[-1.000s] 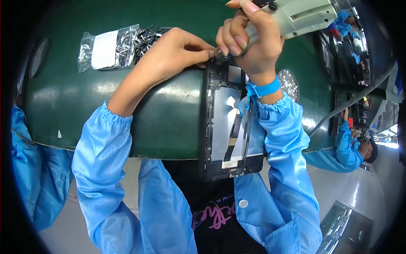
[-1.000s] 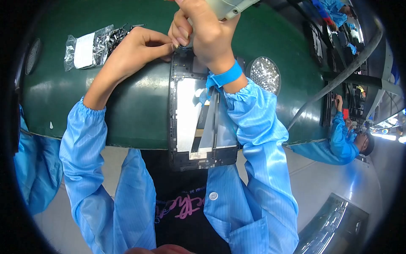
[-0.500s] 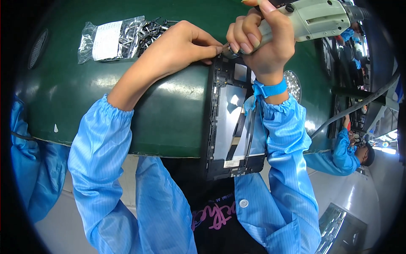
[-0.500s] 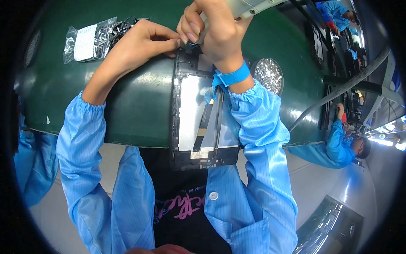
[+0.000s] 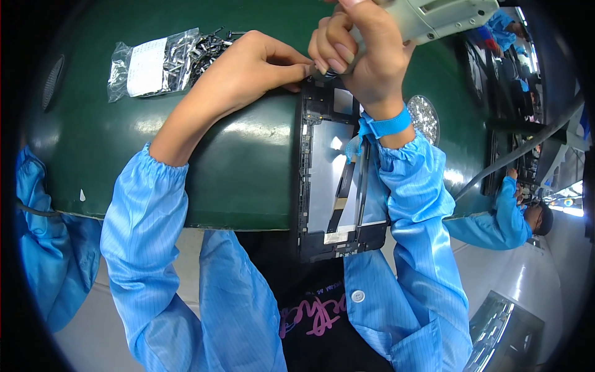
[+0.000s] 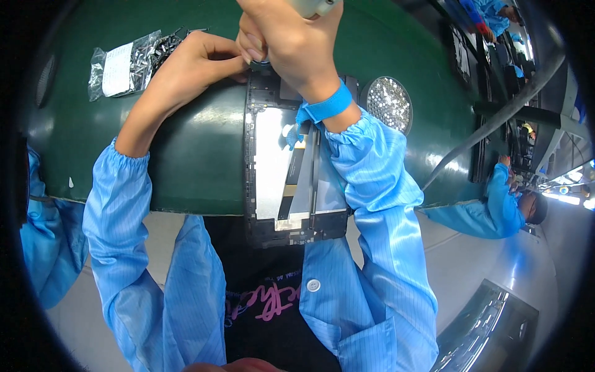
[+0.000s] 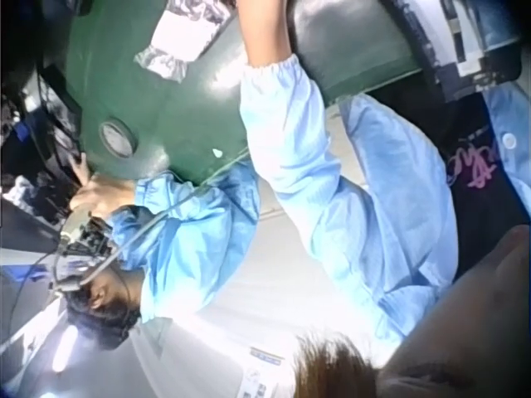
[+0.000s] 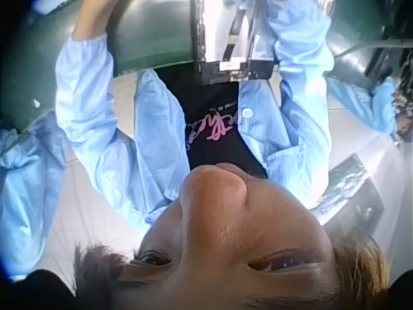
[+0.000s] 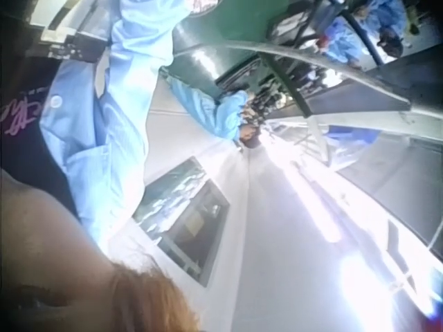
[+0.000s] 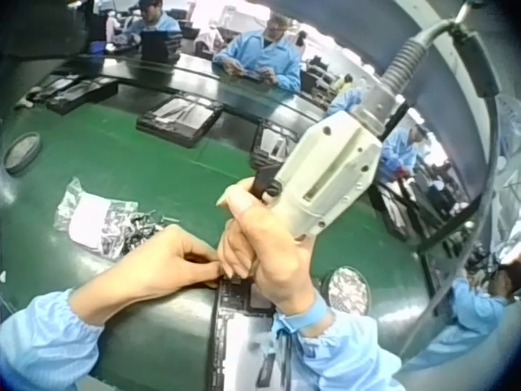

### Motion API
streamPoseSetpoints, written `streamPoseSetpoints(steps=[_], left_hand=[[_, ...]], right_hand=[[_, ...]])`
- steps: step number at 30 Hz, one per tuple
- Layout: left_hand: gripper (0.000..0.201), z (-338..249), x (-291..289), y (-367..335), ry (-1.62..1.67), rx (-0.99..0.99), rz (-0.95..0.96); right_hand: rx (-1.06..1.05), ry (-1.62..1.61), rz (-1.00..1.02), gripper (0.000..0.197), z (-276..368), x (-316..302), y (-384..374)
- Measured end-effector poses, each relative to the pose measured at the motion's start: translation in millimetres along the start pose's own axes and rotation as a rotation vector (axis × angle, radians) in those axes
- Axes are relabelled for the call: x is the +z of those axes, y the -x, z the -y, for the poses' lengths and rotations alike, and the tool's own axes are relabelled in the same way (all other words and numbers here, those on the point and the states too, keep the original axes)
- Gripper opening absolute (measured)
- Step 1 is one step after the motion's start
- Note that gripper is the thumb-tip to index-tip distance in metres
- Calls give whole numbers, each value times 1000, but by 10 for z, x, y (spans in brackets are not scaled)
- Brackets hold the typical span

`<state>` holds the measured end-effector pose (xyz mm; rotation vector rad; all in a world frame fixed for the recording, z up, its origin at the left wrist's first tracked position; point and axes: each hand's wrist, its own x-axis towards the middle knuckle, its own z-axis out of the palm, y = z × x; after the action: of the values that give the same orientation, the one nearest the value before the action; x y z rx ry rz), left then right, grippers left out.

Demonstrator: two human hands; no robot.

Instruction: The person assembles electronic components by driving screws into a screen module and a tablet chassis using an electric screwdriver.

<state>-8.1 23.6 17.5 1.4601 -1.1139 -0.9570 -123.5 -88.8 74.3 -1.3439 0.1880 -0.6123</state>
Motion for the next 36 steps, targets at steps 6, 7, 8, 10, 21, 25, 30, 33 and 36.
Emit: streamPoseSetpoints(steps=[6,7,8,10,21,25,30,33,36], left_hand=[[29,-21,27,-39,-51,-35,-3],[29,5,16,-21,-54,-38,1],[29,26,-6,11,-49,-37,-6],[30,35,5,-9,-43,-23,3],[22,-64,41,7,-54,-72,10],[22,-113,50,64,-160,-64,-8],[23,-130,159,223,-311,40,-174],[26,-411,561,566,-544,163,-361],[82,-706,1040,1232,-762,182,-129]], right_hand=[[-174,-170,360,15,-741,-434,-162],[-175,-173,355,15,-593,-347,-140],[-210,-54,292,21,-407,-213,-114],[-173,-41,125,22,-304,-203,-128],[-178,19,-53,16,-18,-27,-36],[-159,6,-48,19,-64,-64,-34],[-104,-42,-48,18,-11,-31,-13],[-145,-65,-88,19,21,-94,43],[-135,43,-82,19,-46,-185,42]])
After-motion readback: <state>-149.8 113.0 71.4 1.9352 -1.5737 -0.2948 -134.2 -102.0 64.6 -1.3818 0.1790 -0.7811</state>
